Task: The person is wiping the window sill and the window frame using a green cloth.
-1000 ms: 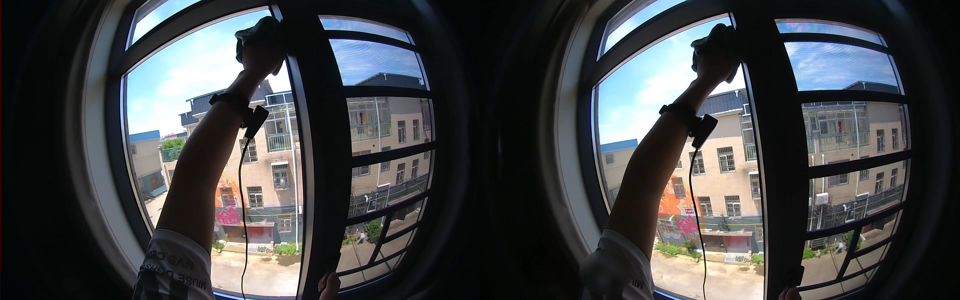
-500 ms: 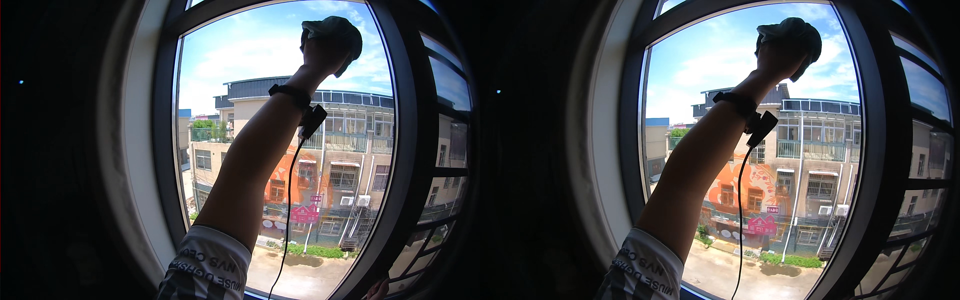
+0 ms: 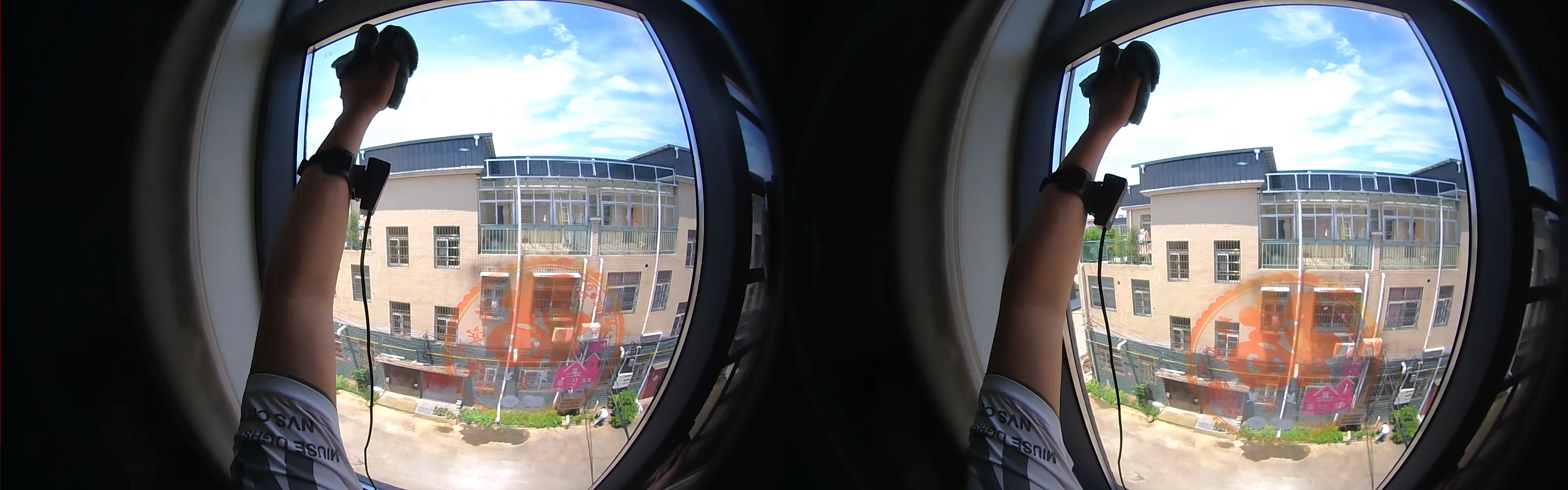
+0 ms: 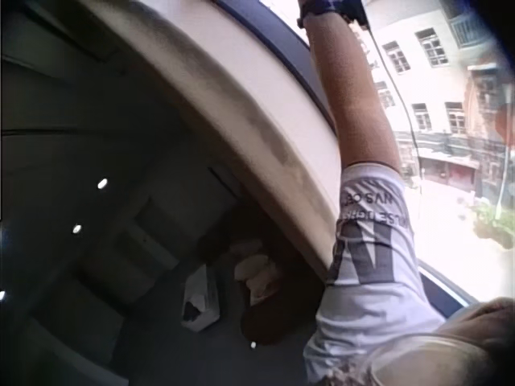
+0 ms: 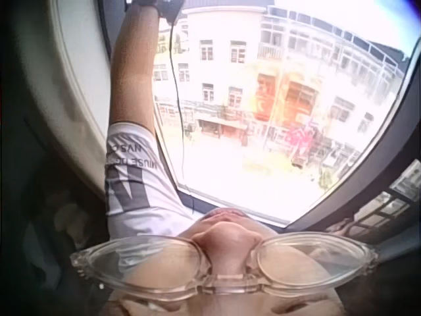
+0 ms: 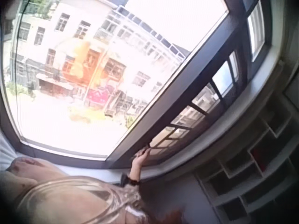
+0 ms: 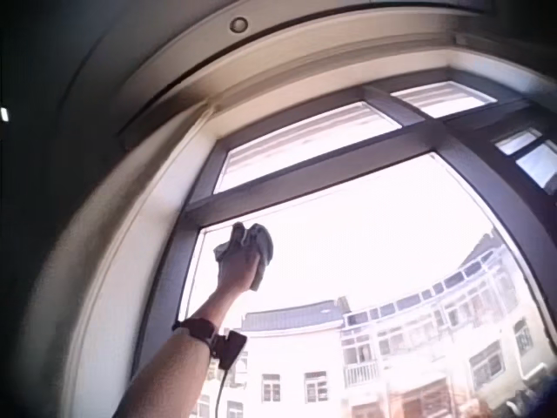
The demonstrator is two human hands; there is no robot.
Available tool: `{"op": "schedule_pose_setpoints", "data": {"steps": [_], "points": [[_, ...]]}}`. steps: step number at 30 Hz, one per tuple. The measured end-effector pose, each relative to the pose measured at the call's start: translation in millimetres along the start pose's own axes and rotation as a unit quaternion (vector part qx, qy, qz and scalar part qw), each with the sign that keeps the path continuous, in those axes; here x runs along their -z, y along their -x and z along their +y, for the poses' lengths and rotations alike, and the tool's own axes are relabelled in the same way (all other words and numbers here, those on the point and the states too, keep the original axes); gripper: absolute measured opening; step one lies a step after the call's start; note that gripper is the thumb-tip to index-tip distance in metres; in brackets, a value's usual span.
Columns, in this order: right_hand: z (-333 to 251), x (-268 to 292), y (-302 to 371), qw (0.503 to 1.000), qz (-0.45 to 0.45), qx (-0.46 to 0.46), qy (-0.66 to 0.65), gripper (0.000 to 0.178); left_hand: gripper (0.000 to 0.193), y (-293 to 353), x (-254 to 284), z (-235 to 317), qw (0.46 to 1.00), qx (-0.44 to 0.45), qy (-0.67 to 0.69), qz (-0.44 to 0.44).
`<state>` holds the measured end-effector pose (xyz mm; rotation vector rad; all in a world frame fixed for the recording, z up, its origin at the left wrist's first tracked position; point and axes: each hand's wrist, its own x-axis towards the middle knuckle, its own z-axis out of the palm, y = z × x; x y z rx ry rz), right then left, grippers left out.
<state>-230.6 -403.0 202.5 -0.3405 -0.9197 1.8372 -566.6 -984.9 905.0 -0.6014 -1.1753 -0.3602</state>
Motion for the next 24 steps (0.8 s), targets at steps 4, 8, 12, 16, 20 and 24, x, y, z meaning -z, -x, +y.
{"op": "schedule_pose_setpoints", "data": {"steps": [4, 8, 12, 16, 20, 24], "points": [[14.0, -12.7, -5.1, 1.0, -0.007, 0.025, -0.01, 0.042, 0.036, 21.4, 54.5, -124.7, 0.979, -0.047, -0.191, -0.059], [15.6, -24.0, 14.5, 0.999, -0.012, 0.039, 0.011, 0.041, 0.04, 52.4, 73.2, -206.1, 0.996, 0.081, 0.013, -0.04], [-16.1, -51.7, 40.0, 0.996, -0.072, 0.017, 0.042, 0.038, 0.044, 87.2, 51.5, -137.8, 0.988, 0.135, 0.072, -0.034], [-10.1, -45.4, 41.2, 0.994, -0.093, 0.013, 0.056, 0.046, 0.04, 58.1, -8.4, 20.3, 1.0, 0.001, -0.001, -0.003], [-7.5, -40.2, 33.5, 0.989, -0.13, -0.02, 0.062, 0.051, 0.033, 42.1, -80.1, 245.6, 0.991, -0.101, -0.083, 0.026], [-24.1, -39.9, 34.2, 0.979, -0.196, -0.025, 0.056, 0.052, 0.021, 69.1, -110.6, 406.8, 0.981, -0.189, 0.005, 0.05]]}}
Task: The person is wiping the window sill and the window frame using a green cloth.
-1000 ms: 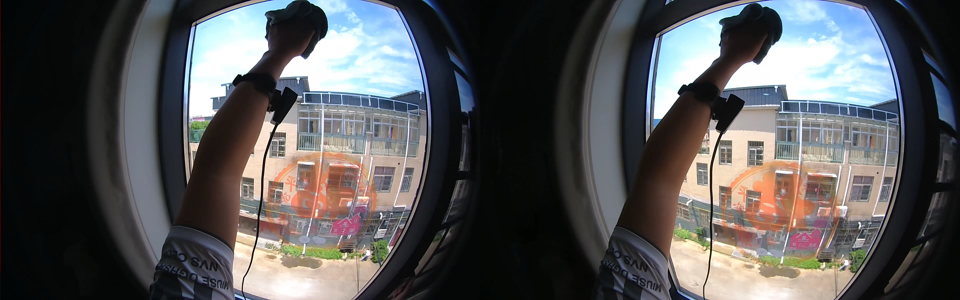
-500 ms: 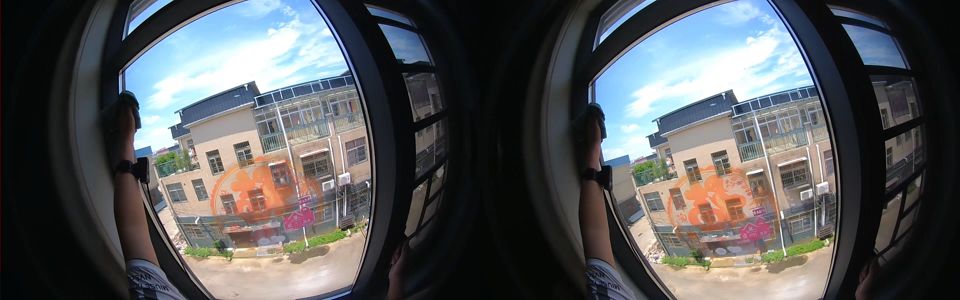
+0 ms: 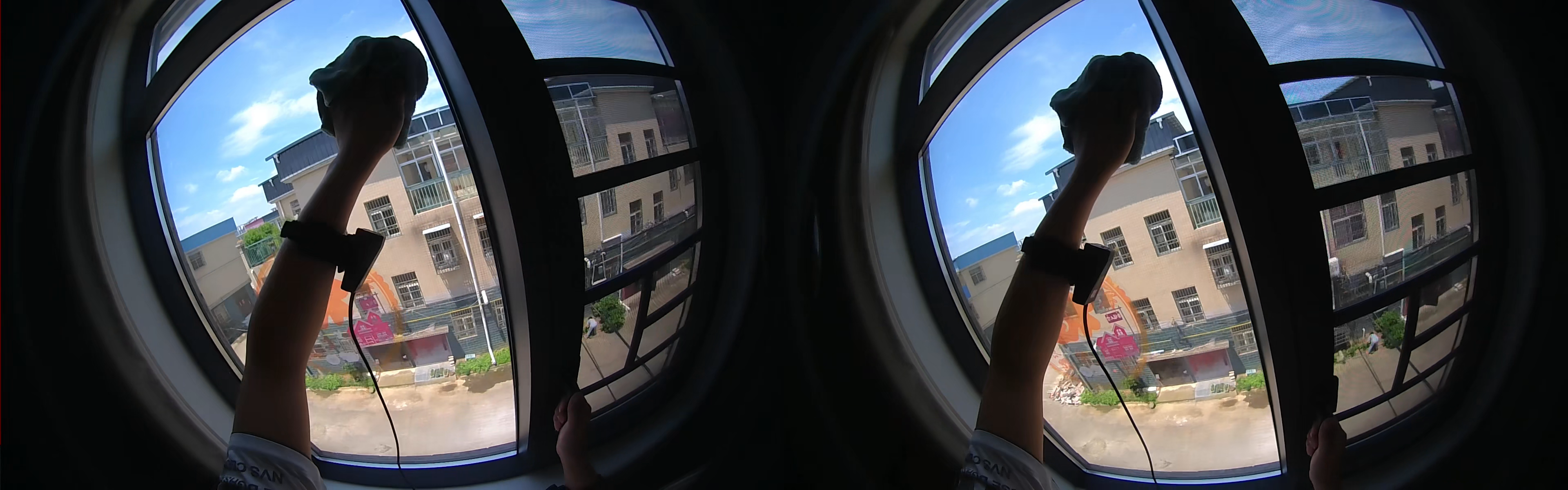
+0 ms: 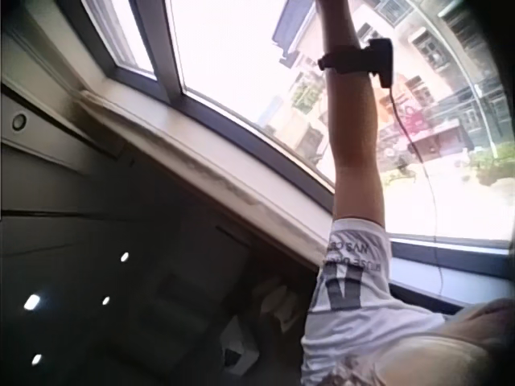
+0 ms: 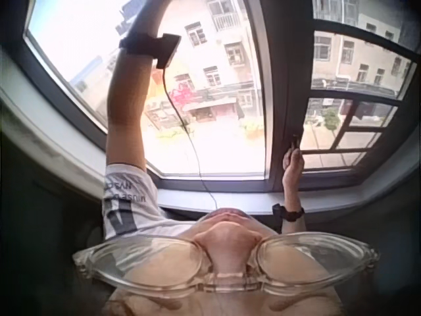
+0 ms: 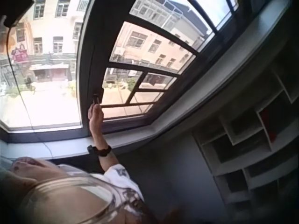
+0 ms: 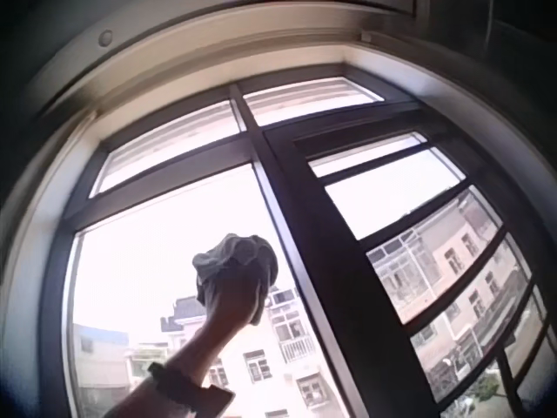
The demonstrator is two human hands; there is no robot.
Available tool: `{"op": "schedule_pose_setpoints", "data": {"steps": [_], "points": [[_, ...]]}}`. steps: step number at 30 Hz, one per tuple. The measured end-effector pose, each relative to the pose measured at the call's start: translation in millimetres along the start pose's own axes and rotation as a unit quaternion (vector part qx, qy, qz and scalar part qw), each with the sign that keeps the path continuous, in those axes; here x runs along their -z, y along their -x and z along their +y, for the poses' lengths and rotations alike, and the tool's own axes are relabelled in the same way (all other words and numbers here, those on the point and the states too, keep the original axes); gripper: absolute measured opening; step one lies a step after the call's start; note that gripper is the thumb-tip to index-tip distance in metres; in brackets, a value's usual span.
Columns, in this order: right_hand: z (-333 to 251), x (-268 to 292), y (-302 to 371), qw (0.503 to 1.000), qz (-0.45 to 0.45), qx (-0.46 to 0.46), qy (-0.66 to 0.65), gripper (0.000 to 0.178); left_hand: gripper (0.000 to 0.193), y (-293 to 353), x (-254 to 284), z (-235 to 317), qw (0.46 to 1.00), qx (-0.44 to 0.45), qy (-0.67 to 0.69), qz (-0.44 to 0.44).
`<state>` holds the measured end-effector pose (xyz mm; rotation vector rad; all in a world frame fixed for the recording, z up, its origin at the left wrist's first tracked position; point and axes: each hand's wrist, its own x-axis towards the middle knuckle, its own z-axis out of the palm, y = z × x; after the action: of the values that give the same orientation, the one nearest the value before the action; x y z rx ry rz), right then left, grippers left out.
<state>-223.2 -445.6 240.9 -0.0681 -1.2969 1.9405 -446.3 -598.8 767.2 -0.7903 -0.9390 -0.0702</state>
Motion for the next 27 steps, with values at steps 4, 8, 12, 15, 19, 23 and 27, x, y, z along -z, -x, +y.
{"op": "schedule_pose_setpoints", "data": {"steps": [4, 8, 12, 15, 19, 23, 27], "points": [[1.2, 1.4, -6.1, 0.998, -0.05, -0.024, 0.022, 0.051, 0.057, 54.8, 14.1, 63.9, 0.984, 0.117, 0.056, -0.119], [-7.3, 3.5, -0.8, 0.999, 0.0, -0.027, 0.036, 0.052, 0.023, 37.9, 49.2, 9.9, 0.986, -0.112, 0.013, -0.124], [-1.4, -7.2, -0.4, 0.997, -0.008, -0.05, 0.057, 0.053, 0.03, 43.9, 24.6, -33.0, 0.991, 0.123, -0.026, -0.042], [4.1, 1.3, -3.3, 0.998, -0.017, -0.043, 0.034, 0.051, 0.032, 37.0, 22.9, 47.5, 0.997, 0.045, -0.054, 0.039], [-2.0, -1.2, -3.4, 1.0, 0.019, -0.011, 0.018, 0.049, 0.03, 45.7, 55.1, 38.7, 0.975, 0.127, 0.132, -0.127], [1.3, 4.2, -3.6, 0.999, 0.046, -0.009, 0.025, 0.051, 0.029, 74.7, 96.1, -52.9, 0.988, 0.091, 0.056, -0.11], [-1.5, -8.6, -0.7, 0.998, 0.061, 0.006, 0.012, 0.049, 0.015, 153.1, 152.2, -235.1, 0.958, 0.254, 0.031, -0.127]]}}
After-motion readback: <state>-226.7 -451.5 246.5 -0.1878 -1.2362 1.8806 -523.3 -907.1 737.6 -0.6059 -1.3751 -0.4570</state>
